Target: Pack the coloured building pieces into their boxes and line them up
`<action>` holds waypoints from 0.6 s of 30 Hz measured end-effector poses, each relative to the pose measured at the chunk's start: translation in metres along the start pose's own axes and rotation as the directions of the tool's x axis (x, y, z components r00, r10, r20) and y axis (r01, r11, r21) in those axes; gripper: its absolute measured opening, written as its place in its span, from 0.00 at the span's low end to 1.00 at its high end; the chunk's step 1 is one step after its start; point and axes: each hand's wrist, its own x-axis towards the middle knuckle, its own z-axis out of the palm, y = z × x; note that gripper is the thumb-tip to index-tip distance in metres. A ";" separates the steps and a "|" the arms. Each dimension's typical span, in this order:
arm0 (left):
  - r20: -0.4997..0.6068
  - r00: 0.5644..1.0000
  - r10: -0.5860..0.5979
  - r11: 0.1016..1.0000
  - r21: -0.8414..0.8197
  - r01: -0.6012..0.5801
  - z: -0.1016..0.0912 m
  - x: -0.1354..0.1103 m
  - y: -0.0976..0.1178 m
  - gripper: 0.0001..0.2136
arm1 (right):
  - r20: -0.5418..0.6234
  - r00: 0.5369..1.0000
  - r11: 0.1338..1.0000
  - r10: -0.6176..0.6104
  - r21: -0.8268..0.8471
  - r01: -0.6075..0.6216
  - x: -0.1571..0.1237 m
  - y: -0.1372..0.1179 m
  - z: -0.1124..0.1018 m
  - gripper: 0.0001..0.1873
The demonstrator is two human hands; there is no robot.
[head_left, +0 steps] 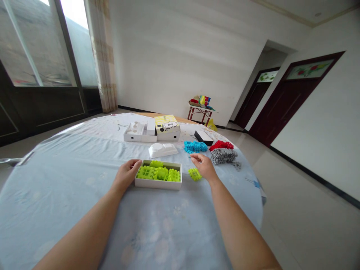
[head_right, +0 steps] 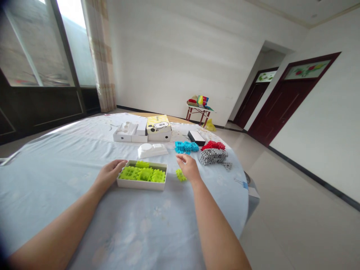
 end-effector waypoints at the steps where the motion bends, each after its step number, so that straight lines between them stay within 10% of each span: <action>1: 0.002 1.000 0.000 1.000 0.004 0.000 0.000 0.000 0.000 0.22 | -0.022 0.999 0.999 0.027 -0.018 -0.027 -0.002 0.008 -0.007 0.14; 9: -0.015 1.000 -0.019 0.999 0.050 0.020 -0.001 0.003 -0.001 0.22 | -0.068 0.967 0.904 0.247 -0.342 -0.255 -0.017 0.061 -0.033 0.17; 18: -0.015 1.000 -0.026 0.999 0.039 0.026 -0.001 0.005 -0.008 0.21 | -0.017 0.975 0.921 0.220 -0.325 -0.213 -0.023 0.074 -0.030 0.21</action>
